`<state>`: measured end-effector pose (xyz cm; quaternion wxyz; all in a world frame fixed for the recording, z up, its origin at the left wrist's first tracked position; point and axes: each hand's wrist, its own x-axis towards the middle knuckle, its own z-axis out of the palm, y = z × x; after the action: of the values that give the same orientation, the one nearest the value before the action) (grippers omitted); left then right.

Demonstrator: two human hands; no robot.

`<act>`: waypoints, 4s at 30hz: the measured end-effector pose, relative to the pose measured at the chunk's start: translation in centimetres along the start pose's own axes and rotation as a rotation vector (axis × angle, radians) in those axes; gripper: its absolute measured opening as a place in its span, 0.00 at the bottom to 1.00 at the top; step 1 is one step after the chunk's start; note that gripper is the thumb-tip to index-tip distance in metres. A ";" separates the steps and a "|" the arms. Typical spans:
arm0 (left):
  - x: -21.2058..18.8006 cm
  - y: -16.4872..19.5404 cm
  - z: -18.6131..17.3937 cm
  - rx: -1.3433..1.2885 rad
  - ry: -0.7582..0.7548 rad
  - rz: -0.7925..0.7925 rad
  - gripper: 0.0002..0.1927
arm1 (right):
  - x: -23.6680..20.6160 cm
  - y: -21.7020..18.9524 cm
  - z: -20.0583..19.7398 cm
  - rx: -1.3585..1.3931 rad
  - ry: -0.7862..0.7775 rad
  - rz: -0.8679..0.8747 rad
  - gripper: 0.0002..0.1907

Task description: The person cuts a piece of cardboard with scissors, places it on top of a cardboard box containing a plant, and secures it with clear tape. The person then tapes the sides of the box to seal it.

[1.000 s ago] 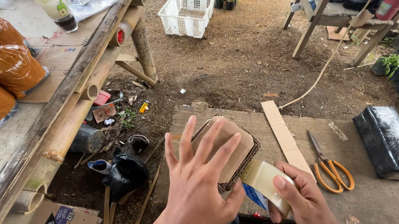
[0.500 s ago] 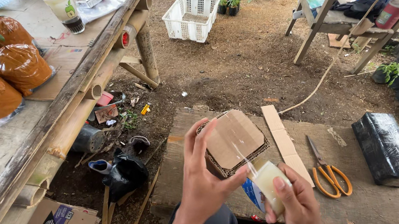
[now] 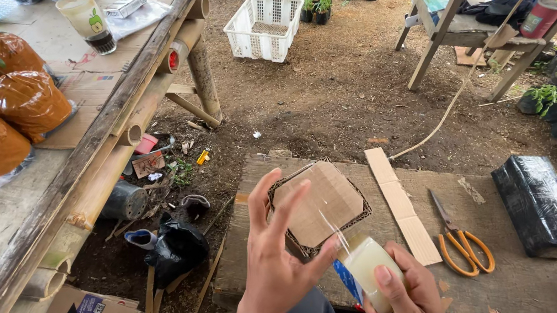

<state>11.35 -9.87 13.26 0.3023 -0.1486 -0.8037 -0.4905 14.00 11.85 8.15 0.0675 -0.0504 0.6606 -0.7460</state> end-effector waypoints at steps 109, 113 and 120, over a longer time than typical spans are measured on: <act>-2.3 -4.1 6.4 -0.206 0.114 -0.169 0.76 | 12.8 0.2 -5.4 -0.572 -0.411 -0.108 0.69; -0.2 -6.6 4.7 -0.232 -0.083 0.031 0.68 | 14.7 -0.2 -4.1 -0.435 -0.577 0.012 0.53; 2.3 -9.4 3.5 -0.456 -0.388 -0.013 0.64 | 14.3 0.7 -3.2 -0.405 -0.505 -0.304 0.46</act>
<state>3.35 -11.37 6.97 0.0987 -0.2984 -0.7165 -0.6228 -0.64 12.51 6.85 0.1055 -0.3430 0.7426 -0.5655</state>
